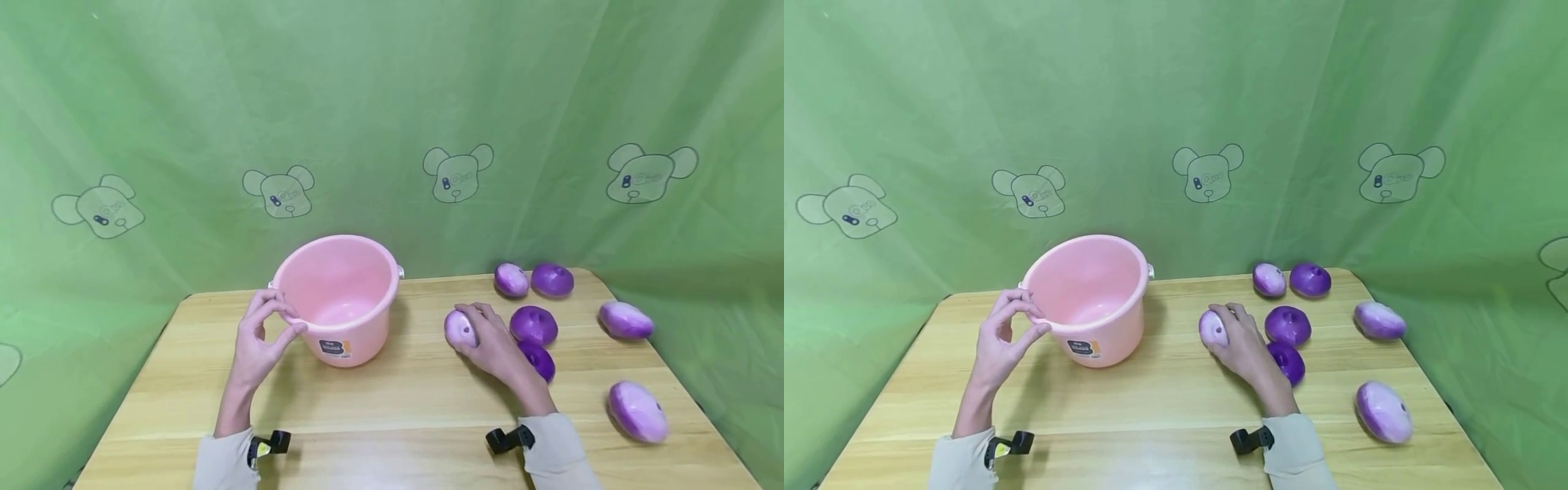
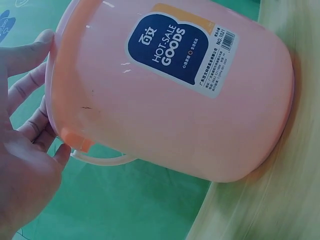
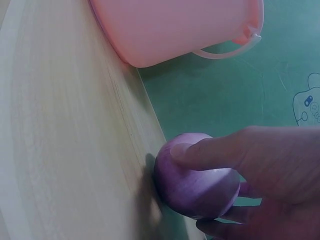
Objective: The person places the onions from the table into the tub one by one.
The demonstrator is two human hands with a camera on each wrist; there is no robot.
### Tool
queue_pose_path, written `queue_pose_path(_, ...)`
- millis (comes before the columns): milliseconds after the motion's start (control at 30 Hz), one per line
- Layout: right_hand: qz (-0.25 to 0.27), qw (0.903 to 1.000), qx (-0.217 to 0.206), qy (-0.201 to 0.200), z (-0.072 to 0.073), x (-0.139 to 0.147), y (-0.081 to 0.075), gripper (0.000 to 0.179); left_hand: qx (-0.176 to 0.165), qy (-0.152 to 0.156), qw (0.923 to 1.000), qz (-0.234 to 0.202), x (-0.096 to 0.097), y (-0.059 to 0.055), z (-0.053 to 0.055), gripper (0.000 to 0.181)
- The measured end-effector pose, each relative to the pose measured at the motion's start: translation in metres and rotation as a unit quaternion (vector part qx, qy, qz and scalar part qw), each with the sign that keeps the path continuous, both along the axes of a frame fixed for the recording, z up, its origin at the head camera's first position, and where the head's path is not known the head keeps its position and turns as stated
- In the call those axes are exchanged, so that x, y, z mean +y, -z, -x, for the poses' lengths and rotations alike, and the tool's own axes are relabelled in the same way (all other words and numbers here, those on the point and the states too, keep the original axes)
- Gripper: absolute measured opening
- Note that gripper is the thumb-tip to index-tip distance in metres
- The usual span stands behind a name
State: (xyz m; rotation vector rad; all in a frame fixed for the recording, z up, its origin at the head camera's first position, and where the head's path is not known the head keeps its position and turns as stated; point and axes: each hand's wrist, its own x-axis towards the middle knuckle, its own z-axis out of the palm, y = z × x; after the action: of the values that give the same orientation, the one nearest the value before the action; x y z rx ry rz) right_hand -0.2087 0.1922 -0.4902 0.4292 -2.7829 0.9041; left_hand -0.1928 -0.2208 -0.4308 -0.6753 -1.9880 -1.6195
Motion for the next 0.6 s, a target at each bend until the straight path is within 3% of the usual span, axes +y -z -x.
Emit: queue_pose_path(600, -0.011, 0.9999, 0.011, -0.004, -0.0007, -0.0022, 0.0007, 0.086, -0.008, 0.005, 1.0000, 0.000, -0.0004, -0.0019, -0.0007, 0.023)
